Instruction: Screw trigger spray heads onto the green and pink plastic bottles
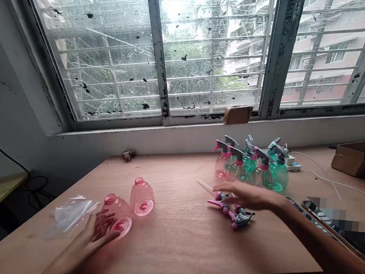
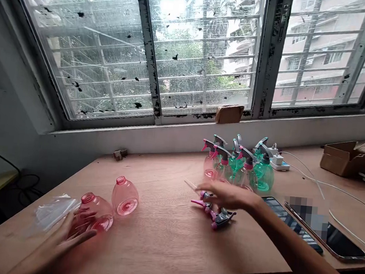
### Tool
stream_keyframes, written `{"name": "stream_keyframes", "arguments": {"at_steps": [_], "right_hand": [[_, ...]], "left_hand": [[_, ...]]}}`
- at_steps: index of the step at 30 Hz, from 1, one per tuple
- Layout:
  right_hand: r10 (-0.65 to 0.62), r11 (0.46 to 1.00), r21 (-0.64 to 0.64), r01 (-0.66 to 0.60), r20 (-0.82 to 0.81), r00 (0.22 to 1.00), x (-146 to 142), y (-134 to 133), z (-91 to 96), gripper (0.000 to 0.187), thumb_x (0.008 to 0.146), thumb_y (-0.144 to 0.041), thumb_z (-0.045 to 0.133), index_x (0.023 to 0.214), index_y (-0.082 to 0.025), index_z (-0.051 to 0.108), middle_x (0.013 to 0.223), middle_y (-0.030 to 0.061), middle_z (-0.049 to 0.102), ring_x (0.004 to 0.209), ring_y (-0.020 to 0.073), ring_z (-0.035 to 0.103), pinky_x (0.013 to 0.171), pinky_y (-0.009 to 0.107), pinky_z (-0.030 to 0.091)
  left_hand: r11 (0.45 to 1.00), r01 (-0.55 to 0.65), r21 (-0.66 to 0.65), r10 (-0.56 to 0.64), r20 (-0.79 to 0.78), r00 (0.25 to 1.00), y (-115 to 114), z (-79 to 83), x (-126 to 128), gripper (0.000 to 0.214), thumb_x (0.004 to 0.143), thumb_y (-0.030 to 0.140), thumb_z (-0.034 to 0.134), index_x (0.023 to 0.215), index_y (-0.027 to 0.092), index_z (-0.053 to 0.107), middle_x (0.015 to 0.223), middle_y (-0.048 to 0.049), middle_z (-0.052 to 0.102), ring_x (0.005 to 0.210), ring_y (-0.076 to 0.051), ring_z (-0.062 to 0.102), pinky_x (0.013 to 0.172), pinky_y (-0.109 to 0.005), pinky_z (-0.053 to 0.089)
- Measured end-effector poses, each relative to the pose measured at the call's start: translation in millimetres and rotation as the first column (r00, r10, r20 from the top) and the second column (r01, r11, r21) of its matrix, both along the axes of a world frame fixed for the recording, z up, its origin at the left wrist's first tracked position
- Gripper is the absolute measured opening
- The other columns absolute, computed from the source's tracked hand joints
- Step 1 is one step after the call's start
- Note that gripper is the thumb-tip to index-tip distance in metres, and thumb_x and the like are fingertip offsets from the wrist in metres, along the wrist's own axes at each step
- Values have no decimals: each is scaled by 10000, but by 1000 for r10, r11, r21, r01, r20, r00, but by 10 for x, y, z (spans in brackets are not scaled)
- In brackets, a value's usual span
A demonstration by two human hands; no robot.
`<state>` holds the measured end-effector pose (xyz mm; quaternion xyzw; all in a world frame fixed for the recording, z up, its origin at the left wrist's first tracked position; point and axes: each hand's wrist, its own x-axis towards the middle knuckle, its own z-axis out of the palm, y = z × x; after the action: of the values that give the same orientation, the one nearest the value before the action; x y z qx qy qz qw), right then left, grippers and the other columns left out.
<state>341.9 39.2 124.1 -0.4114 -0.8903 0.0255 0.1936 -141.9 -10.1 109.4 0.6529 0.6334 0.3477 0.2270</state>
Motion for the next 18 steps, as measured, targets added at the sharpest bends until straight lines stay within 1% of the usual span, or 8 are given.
{"name": "stream_keyframes", "arguments": {"at_steps": [2, 3, 5, 7, 12, 13, 15, 18], "right_hand": [[-171, 978, 112, 178, -63, 983, 57, 164, 232, 315, 1024, -266, 552, 1320, -241, 656, 1415, 66, 641, 1266, 242, 596, 1044, 335, 470], [-287, 937, 173, 303, -110, 952, 82, 261, 332, 362, 1049, -258, 479, 1387, -181, 583, 1490, 130, 556, 1323, 279, 530, 1090, 396, 417], [-498, 811, 250, 529, -180, 848, 125, 454, 460, 423, 1051, -234, 418, 1433, -66, 489, 1475, 267, 505, 1329, 396, 469, 1075, 553, 354], [-625, 711, 269, 650, -180, 759, 148, 602, 484, 385, 1017, -217, 471, 1318, 4, 562, 1285, 336, 612, 1231, 470, 511, 984, 606, 377], [-715, 635, 290, 716, -131, 687, 95, 565, 394, 181, 975, -239, 569, 928, -121, 698, 995, 225, 744, 1010, 405, 641, 867, 488, 435], [-719, 624, 295, 723, -145, 680, 76, 474, 401, 202, 990, -276, 556, 908, -150, 691, 978, 195, 751, 975, 383, 657, 843, 463, 442], [-737, 580, 292, 761, -211, 642, 41, 221, 449, 273, 1023, -389, 499, 945, -188, 667, 936, 152, 755, 867, 351, 685, 740, 418, 452], [-743, 449, 179, 875, -469, 477, -20, -236, 547, 396, 1039, -511, 378, 1132, -187, 587, 782, 148, 736, 721, 370, 688, 553, 379, 389]], "left_hand": [[997, 25, -79, -27, -23, 999, 126, -91, 107, 686, 847, 638, 633, 1353, 222, 429, 1491, -173, 576, 1361, -341, 577, 1127, -470, 487], [998, 6, -66, -10, -62, 998, 190, -134, 171, 708, 885, 645, 582, 1403, 208, 378, 1541, -195, 509, 1418, -350, 509, 1161, -499, 433], [999, -19, -29, 16, -97, 995, 308, -210, 308, 765, 930, 633, 523, 1479, 154, 291, 1579, -251, 421, 1473, -389, 412, 1193, -567, 346], [999, -38, 33, 41, -115, 992, 394, -265, 439, 829, 949, 607, 504, 1533, 107, 195, 1613, -277, 332, 1520, -401, 307, 1221, -562, 287], [952, -143, 272, 189, -152, 970, 330, -222, 679, 1048, 926, 624, 542, 1585, 86, -68, 1689, -266, -28, 1563, -443, -25, 1258, -613, 72], [929, -124, 348, 191, -164, 968, 263, -168, 727, 1034, 926, 617, 556, 1595, 127, -63, 1699, -227, -41, 1574, -401, -33, 1272, -579, 63], [853, 42, 520, 101, -244, 965, 98, -17, 851, 904, 958, 570, 560, 1604, 203, 44, 1694, -204, 80, 1573, -386, 86, 1255, -602, 174], [805, 343, 484, -158, -382, 911, -134, 256, 1144, 738, 1015, 518, 515, 1597, 285, 124, 1680, -153, 214, 1561, -356, 190, 1226, -601, 281]]}}
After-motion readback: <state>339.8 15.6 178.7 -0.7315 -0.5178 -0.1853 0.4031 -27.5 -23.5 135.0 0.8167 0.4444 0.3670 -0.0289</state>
